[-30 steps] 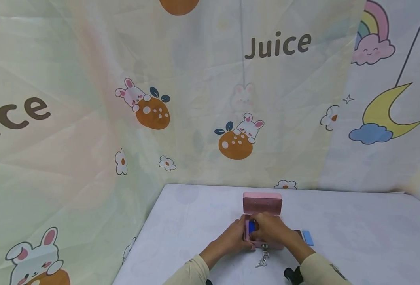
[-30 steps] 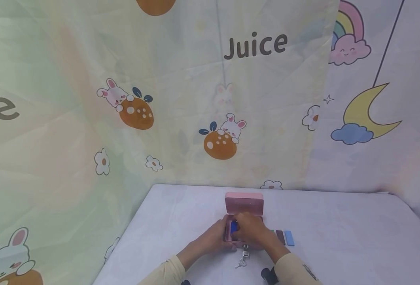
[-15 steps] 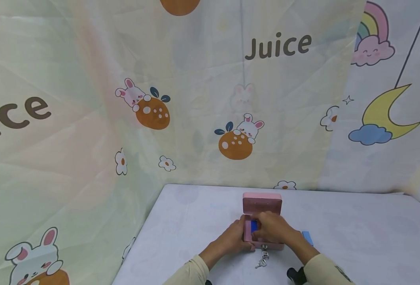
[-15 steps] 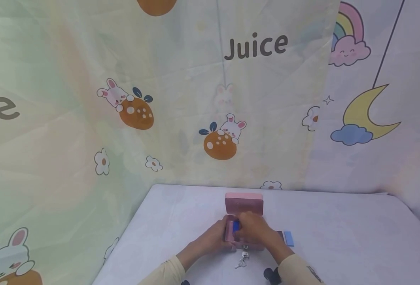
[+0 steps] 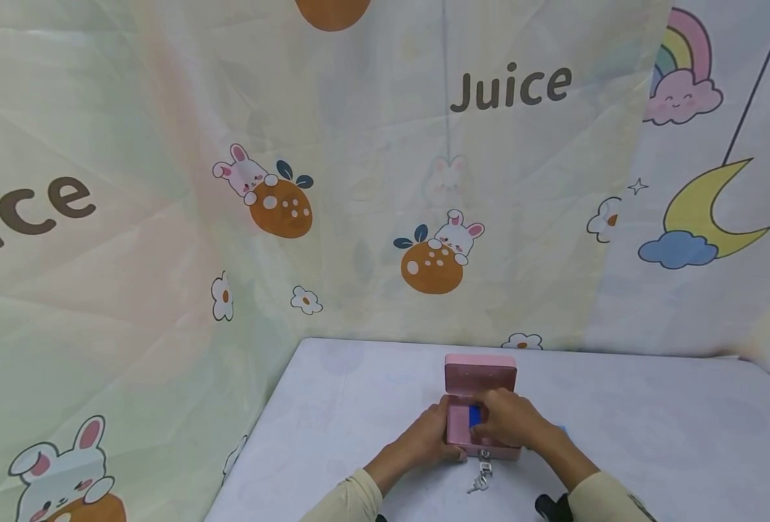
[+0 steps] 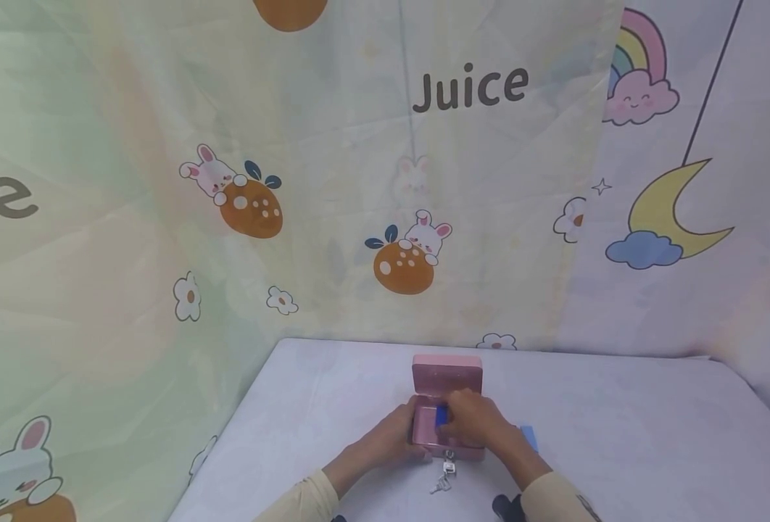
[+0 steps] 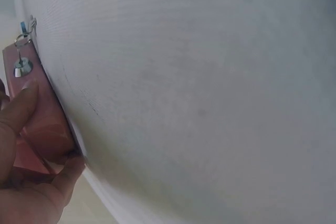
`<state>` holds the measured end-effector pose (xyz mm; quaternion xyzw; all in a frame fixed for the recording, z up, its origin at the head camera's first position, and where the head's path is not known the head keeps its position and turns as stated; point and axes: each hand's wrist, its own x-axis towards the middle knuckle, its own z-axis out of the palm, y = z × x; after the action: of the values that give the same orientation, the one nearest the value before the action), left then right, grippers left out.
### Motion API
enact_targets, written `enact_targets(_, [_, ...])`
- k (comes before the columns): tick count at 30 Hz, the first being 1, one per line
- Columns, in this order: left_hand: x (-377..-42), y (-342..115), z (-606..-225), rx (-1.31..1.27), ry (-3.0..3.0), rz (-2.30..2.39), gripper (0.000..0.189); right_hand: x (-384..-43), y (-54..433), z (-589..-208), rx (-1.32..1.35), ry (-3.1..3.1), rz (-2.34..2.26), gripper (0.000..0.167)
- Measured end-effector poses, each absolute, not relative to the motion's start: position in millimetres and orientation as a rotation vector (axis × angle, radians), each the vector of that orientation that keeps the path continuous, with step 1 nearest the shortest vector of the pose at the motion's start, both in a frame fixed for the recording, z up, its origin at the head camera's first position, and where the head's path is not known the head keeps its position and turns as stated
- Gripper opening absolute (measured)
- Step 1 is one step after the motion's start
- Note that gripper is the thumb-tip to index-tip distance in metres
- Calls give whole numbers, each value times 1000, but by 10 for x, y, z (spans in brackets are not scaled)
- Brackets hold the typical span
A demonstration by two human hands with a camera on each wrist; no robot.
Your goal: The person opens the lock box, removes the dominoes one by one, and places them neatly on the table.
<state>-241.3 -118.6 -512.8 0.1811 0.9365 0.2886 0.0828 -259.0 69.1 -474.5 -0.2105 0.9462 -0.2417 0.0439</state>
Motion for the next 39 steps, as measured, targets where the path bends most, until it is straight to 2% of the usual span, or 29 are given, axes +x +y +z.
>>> enact_targets(39, [-2412,-1190,-5157,521,2806,848,96,-2609,1043,-4740,-494,2791,-835,51])
